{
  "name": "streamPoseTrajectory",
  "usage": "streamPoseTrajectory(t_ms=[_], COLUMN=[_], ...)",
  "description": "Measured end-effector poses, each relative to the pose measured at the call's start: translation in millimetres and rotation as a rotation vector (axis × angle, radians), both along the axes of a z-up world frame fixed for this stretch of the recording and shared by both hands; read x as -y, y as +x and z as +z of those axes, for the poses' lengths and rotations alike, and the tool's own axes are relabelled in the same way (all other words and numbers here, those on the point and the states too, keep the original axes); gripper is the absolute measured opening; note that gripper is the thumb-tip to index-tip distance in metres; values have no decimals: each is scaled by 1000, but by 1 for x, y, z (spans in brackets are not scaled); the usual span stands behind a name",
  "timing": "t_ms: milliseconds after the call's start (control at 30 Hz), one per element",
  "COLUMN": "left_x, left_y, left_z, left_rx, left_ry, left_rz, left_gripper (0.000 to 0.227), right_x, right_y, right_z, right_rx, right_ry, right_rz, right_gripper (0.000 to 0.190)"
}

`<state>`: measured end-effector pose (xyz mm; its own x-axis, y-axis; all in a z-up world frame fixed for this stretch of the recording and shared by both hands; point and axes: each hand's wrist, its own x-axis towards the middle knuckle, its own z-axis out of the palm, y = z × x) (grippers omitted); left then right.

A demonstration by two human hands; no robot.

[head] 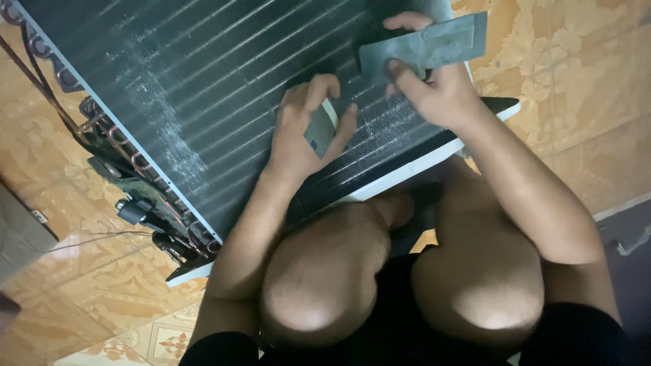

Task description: Straightening the aluminum fins of an air conditioner evaporator coil using small metal plates

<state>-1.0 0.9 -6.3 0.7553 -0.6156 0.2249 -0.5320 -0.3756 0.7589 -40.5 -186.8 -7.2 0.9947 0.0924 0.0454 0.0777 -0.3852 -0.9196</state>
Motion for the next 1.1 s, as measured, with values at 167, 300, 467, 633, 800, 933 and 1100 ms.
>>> streamPoseTrajectory(t_ms=[167,300,467,633,800,933,1100], left_x=[2,3,4,6,6,7,7], left_y=[1,2,0,1,-1,-2,-1], left_z=[8,13,13,19,12,13,15], left_rx=[-23,-86,-39,-85,-37,-26,-68], left_ry=[-21,-128,-52,-143,-49,-54,-60], left_rz=[-60,-147,-231,-309,-322,-314,-314], left_gripper=[22,29,32,36,34,34,34], right_x=[-1,1,14,25,25,18,11], right_y=[-4,-7,-10,-14,-15,-12,-12], right_z=[1,2,3,-2,-2,-10,-8], right_rx=[-63,-45,-19,-61,-21,13,-38], right_ry=[17,-60,-50,47,-89,-63,-8], right_rz=[21,29,118,-15,-76,17,7], right_gripper=[39,31,29,13,15,25,17])
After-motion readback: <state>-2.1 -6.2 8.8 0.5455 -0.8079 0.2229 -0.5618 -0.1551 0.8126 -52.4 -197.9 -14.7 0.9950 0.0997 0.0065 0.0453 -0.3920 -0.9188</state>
